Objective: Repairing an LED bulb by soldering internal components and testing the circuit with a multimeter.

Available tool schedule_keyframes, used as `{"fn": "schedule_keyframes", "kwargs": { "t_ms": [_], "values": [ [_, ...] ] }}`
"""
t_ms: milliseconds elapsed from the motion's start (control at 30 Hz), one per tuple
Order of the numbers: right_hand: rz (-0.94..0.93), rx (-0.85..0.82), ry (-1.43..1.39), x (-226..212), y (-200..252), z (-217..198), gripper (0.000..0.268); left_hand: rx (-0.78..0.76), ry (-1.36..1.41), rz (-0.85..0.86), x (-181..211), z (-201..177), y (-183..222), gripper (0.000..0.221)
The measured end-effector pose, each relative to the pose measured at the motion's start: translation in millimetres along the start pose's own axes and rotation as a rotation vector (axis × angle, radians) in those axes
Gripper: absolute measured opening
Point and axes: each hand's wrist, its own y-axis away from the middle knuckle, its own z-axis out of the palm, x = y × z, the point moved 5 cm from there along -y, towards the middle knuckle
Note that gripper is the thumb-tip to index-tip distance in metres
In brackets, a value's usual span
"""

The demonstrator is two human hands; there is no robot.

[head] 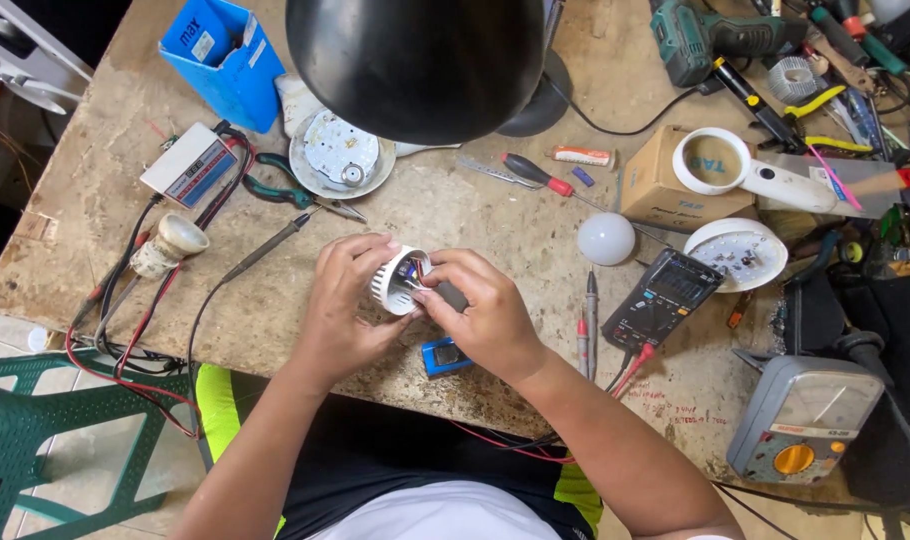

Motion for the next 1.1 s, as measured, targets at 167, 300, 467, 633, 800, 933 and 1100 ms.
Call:
{"fn": "schedule_keyframes", "kwargs": {
  "t_ms": [167, 300, 467, 633, 800, 933, 1100],
  "values": [
    [0.010, 0.020, -0.011, 2.5, -6.5, 3.6, 0.011, 0.038, 0.065, -0.054, -6.9, -0.8, 4.2, 0.076],
    [0.016, 0.033, -0.036, -4.7, -4.4, 6.6, 0.022, 0.138, 0.075, -0.018, -22.9, 9.5, 18.6, 0.072],
    [0.052, 0.072, -0.031, 3.0, 0.3, 3.6, 0.023, 0.171, 0.117, -0.002, -27.6, 21.9, 28.4, 0.076],
    [-0.004, -0.008, -0.067, -7.8, -0.1, -7.2, 0.012, 0.174, 0.101, -0.066, -32.2, 22.7, 31.4, 0.081],
    [-0.094, -0.148, -0.017, -24.5, 2.2, -2.2, 0.007, 0.284, 0.034, -0.057, -26.8, 14.1, 37.4, 0.076],
    [-0.133, -0.169, 0.042, -18.1, 8.1, 10.1, 0.010, 0.319, -0.016, -0.001, -29.1, 14.0, 42.0, 0.077],
    [-0.021, -0.091, -0.063, -13.6, 4.3, 6.2, 0.012, 0.310, -0.049, -0.016, -18.3, 13.1, 35.0, 0.077]
  ]
}}
